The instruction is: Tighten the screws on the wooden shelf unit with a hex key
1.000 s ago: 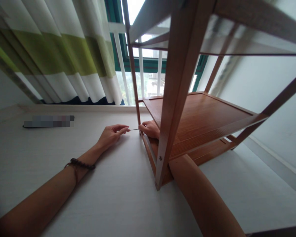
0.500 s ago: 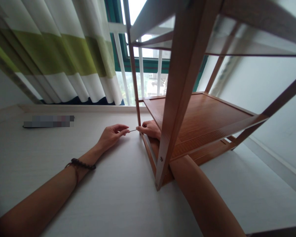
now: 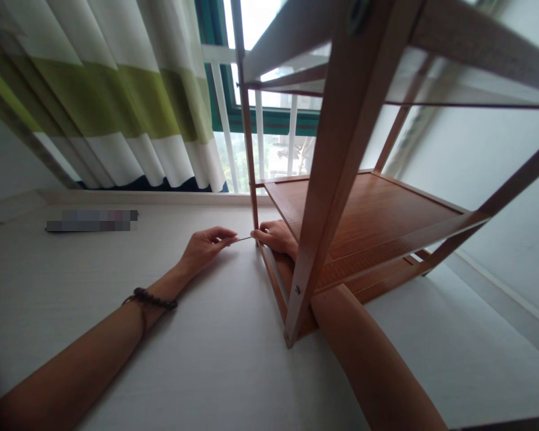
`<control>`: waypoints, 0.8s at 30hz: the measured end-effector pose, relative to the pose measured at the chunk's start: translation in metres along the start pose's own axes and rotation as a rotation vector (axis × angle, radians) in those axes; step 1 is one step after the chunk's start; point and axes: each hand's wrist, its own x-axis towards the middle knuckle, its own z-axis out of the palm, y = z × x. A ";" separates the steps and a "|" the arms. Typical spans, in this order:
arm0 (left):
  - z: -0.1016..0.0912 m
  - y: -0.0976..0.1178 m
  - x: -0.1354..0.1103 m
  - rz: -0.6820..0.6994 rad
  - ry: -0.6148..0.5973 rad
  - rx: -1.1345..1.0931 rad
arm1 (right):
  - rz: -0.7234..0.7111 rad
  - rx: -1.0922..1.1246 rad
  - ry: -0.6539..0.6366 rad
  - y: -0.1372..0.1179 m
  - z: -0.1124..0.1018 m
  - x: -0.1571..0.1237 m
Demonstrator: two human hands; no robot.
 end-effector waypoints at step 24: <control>0.002 0.003 0.001 0.063 0.099 0.018 | -0.012 0.216 0.046 -0.004 -0.002 -0.006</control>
